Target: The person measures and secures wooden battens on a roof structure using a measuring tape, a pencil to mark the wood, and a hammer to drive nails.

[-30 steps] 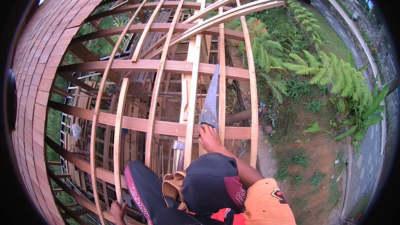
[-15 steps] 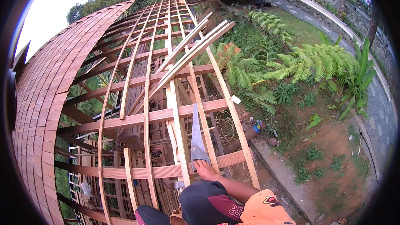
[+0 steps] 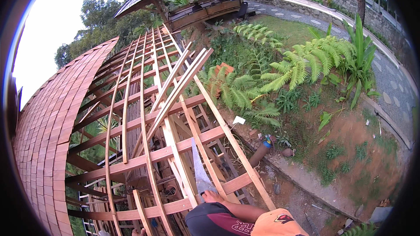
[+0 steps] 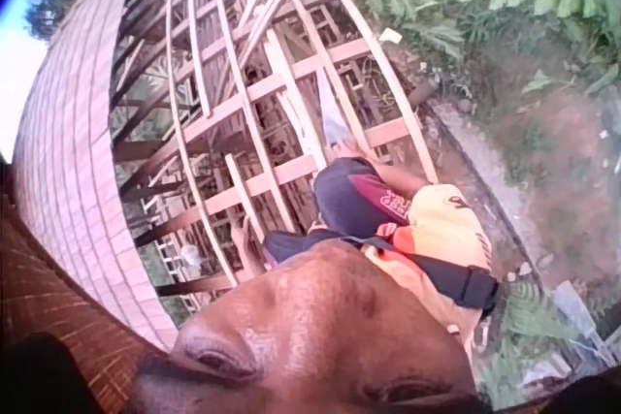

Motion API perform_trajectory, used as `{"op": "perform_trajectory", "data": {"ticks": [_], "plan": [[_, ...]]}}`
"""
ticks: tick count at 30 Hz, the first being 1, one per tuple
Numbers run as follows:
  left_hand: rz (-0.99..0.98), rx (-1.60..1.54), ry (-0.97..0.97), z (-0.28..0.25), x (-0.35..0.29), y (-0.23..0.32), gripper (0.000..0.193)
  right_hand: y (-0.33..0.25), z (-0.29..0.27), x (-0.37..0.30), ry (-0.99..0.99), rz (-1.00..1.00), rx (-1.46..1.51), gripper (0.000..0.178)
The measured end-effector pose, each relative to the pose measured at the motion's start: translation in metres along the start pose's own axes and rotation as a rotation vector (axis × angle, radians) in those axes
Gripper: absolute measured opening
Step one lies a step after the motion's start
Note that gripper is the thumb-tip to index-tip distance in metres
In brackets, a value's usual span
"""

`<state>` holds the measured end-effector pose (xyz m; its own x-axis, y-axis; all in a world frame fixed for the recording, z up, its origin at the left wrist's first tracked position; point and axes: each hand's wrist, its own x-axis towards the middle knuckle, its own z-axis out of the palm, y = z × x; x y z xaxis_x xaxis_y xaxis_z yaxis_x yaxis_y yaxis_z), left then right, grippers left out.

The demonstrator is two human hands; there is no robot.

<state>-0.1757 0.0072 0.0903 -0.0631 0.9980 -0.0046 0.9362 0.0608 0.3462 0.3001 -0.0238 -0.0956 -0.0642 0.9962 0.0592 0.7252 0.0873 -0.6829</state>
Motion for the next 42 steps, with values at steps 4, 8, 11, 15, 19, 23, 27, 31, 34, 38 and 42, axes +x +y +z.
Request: {"op": "perform_trajectory", "data": {"ticks": [4,8,11,15,19,23,27,31,34,38,42], "plan": [[-0.197,0.051,0.012,0.043,0.023,0.009,0.065,0.002,-0.018,-0.001,-0.104,-0.053,0.131,0.035],[-0.279,0.067,-0.018,0.082,0.025,0.007,0.071,0.022,-0.026,-0.027,0.023,-0.011,0.278,0.039],[-0.206,0.106,-0.019,0.082,0.021,-0.020,0.063,0.023,-0.051,-0.045,0.072,0.036,0.410,0.038],[-0.222,0.088,0.072,0.060,0.007,-0.052,0.056,0.004,-0.116,-0.065,0.113,0.035,0.507,0.038],[-0.270,0.024,0.050,0.033,-0.012,-0.060,0.052,-0.003,-0.176,-0.089,0.225,0.129,0.351,0.035],[-0.241,-0.059,0.100,-0.017,-0.069,-0.007,0.050,-0.034,-0.225,-0.082,0.399,0.248,0.530,0.023],[-0.461,0.022,-0.012,-0.038,-0.104,0.073,0.045,-0.058,-0.258,-0.059,0.465,0.201,0.507,0.015],[-0.493,-0.104,0.076,-0.028,-0.130,0.064,0.039,-0.107,-0.289,-0.036,0.476,0.043,0.526,0.019],[-0.466,-0.114,0.129,-0.022,-0.141,0.053,0.053,-0.148,-0.297,-0.031,0.453,-0.069,0.531,0.020],[-0.508,-0.147,0.122,-0.052,-0.142,0.099,0.049,-0.212,-0.285,-0.036,0.387,-0.160,0.875,0.018],[-0.539,-0.046,0.172,-0.033,-0.135,0.088,0.056,-0.260,-0.243,-0.031,0.165,-0.047,1.208,0.025]]}}
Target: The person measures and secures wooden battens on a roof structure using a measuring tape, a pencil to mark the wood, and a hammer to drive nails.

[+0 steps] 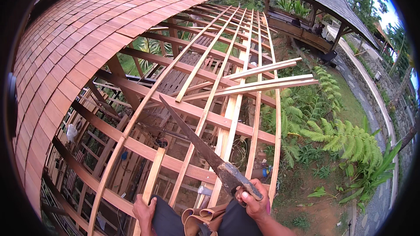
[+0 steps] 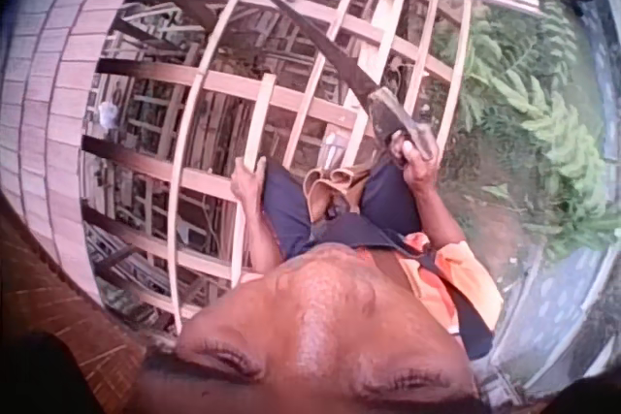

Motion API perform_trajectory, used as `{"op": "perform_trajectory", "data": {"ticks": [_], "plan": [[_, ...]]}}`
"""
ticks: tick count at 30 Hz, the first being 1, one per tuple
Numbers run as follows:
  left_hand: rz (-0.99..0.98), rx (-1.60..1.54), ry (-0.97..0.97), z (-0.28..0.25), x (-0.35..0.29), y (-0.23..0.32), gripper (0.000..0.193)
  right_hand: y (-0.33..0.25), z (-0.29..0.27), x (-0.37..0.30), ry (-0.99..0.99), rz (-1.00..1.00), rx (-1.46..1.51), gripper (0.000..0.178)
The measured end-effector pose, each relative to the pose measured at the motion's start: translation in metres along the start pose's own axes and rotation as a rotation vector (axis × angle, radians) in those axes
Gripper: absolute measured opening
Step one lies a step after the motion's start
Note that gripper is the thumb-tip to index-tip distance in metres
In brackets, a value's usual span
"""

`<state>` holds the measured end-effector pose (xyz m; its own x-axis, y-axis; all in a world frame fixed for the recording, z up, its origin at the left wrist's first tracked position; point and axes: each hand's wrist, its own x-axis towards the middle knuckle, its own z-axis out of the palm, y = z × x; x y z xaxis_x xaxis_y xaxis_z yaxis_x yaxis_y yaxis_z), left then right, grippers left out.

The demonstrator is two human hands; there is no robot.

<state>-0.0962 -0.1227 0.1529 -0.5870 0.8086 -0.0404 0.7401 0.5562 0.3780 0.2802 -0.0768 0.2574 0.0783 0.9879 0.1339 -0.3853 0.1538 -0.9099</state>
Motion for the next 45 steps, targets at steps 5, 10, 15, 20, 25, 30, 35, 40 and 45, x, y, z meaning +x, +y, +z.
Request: {"op": "perform_trajectory", "data": {"ticks": [5,10,15,20,25,30,35,40,45], "plan": [[0.017,0.006,-0.005,0.004,-0.004,0.000,0.054,0.020,0.003,-0.002,-0.242,0.089,-0.526,0.024],[0.058,-0.038,0.005,0.003,-0.004,-0.007,0.052,0.011,0.002,-0.006,-0.320,0.081,-0.685,0.023],[0.094,-0.074,0.029,0.001,-0.010,0.008,0.049,0.003,-0.011,-0.017,-0.227,0.111,-0.576,0.023],[-0.018,-0.058,-0.008,-0.015,-0.005,0.000,0.055,0.013,0.008,-0.013,-0.351,0.096,-0.459,0.025],[-0.053,-0.065,-0.208,-0.023,0.002,0.023,0.072,0.004,0.021,-0.015,-0.579,0.134,-0.668,0.025],[-0.084,-0.093,-0.100,-0.018,-0.018,0.011,0.081,0.014,0.034,-0.012,-0.661,0.061,-0.712,0.023],[0.105,0.122,0.165,-0.022,-0.038,0.021,0.070,0.014,0.032,-0.009,-0.783,-0.010,-0.770,0.023],[0.109,-0.241,0.091,0.001,0.021,0.056,0.055,0.013,0.023,-0.011,-0.845,-0.038,-0.838,0.028],[0.042,-0.304,-0.165,0.005,0.035,0.053,0.053,0.007,0.027,-0.014,-0.864,-0.169,-0.860,0.029]]}}
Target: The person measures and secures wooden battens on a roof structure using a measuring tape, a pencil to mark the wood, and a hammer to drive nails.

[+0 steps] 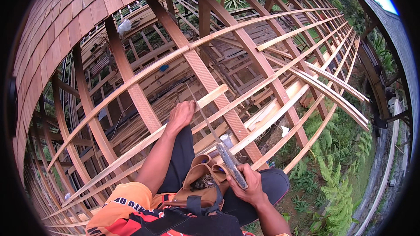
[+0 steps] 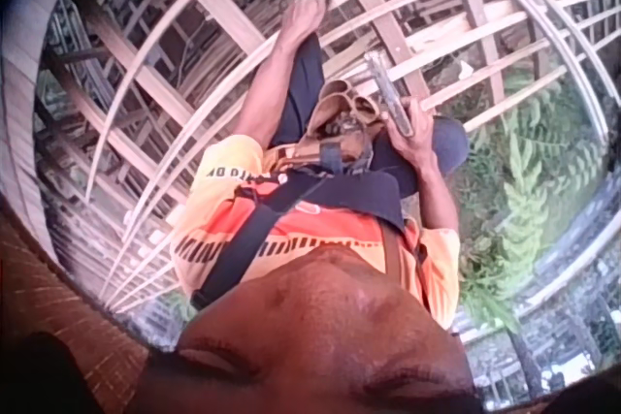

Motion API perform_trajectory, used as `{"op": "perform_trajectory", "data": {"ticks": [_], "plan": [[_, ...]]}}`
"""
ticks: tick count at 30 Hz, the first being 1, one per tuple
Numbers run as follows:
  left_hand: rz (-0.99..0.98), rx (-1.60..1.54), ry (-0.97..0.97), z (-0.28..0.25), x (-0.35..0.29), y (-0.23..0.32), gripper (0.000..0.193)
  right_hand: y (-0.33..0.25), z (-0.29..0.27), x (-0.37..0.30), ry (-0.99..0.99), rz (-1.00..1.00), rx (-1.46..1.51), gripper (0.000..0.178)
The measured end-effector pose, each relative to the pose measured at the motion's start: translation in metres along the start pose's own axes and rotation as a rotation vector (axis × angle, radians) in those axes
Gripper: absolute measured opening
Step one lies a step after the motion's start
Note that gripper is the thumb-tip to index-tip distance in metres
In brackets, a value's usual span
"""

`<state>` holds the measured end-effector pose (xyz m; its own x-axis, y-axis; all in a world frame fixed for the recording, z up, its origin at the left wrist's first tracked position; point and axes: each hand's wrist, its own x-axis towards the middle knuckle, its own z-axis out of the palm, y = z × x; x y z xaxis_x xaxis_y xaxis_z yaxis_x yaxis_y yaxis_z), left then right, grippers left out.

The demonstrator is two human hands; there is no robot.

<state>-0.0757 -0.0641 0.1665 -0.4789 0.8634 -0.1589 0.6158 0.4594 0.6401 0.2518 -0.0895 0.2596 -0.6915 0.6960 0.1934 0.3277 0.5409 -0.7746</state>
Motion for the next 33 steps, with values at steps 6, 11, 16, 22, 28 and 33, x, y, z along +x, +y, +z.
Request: {"op": "perform_trajectory", "data": {"ticks": [6,11,16,22,28,33], "plan": [[-0.084,0.113,0.314,0.008,-0.045,-0.027,0.040,-0.012,-0.005,-0.020,-0.160,0.051,0.082,0.030],[-0.122,0.115,0.156,-0.010,-0.034,-0.026,0.045,-0.009,0.010,-0.015,-0.152,0.010,0.044,0.030],[-0.126,0.147,0.096,-0.021,-0.044,-0.020,0.049,-0.021,-0.001,-0.017,-0.169,0.015,0.056,0.030],[-0.106,0.178,0.114,-0.010,-0.048,-0.027,0.048,-0.018,0.048,0.032,-0.164,0.085,0.165,0.025],[-0.130,0.151,0.151,-0.020,-0.053,-0.039,0.044,-0.049,0.020,0.006,-0.180,0.149,0.137,0.018],[-0.105,0.116,0.125,-0.019,-0.055,-0.033,0.044,-0.063,0.037,0.028,-0.115,0.190,0.156,0.016]]}}
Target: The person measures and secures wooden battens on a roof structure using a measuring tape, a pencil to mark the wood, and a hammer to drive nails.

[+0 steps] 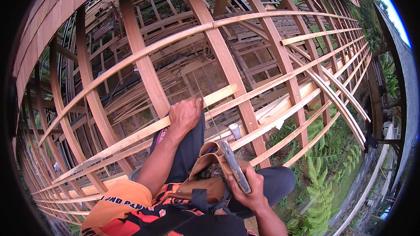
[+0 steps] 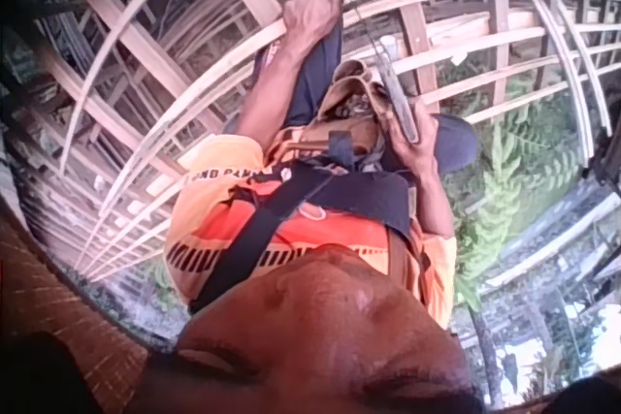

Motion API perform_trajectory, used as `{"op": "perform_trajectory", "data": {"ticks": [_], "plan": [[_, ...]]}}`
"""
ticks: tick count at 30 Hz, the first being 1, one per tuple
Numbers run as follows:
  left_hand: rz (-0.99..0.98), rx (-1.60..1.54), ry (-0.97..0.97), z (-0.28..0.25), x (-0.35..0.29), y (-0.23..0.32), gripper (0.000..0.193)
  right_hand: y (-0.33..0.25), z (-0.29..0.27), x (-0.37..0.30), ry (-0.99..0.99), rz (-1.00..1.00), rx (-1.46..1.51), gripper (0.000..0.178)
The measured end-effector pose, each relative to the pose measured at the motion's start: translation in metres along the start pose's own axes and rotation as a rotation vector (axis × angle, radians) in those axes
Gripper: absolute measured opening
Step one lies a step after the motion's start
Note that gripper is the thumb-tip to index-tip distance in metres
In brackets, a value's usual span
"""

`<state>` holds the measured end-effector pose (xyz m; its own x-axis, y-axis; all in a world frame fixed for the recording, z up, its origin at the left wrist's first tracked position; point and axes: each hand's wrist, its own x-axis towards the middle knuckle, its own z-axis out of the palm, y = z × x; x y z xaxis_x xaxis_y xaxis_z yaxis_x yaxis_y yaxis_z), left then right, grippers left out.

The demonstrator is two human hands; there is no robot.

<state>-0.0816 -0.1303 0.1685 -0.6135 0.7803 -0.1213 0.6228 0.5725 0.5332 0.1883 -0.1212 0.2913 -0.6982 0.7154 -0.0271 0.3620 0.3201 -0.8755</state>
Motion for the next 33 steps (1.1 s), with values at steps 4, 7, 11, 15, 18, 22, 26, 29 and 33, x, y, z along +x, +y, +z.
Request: {"op": "perform_trajectory", "data": {"ticks": [4,7,11,15,18,22,26,29,33], "plan": [[-0.004,-0.008,0.031,0.003,0.007,-0.006,0.046,0.024,0.034,0.061,-0.020,-0.053,-0.036,0.019],[-0.030,0.013,0.046,0.000,0.002,-0.016,0.047,0.013,0.010,0.017,-0.083,-0.004,-0.065,0.019],[-0.003,-0.022,0.023,0.005,0.001,0.000,0.047,-0.010,-0.030,-0.038,-0.043,-0.004,-0.184,0.017],[0.025,-0.025,0.050,0.009,-0.002,-0.002,0.047,0.028,0.029,0.062,0.058,-0.130,-0.089,0.018],[-0.008,-0.029,0.043,0.005,-0.002,-0.010,0.049,0.031,0.043,0.078,-0.031,-0.048,-0.038,0.018],[-0.033,-0.025,0.062,-0.001,0.000,-0.011,0.048,0.008,-0.028,-0.037,-0.048,-0.016,-0.143,0.014],[0.018,0.009,0.052,0.005,0.005,-0.004,0.048,0.007,-0.021,-0.022,-0.002,-0.021,-0.098,0.015],[0.016,0.007,0.062,0.007,0.005,-0.010,0.048,0.035,0.039,0.069,0.005,-0.099,-0.068,0.017],[-0.007,0.006,0.057,0.002,0.002,-0.012,0.047,0.031,0.025,0.047,-0.065,-0.029,0.024,0.016]]}}
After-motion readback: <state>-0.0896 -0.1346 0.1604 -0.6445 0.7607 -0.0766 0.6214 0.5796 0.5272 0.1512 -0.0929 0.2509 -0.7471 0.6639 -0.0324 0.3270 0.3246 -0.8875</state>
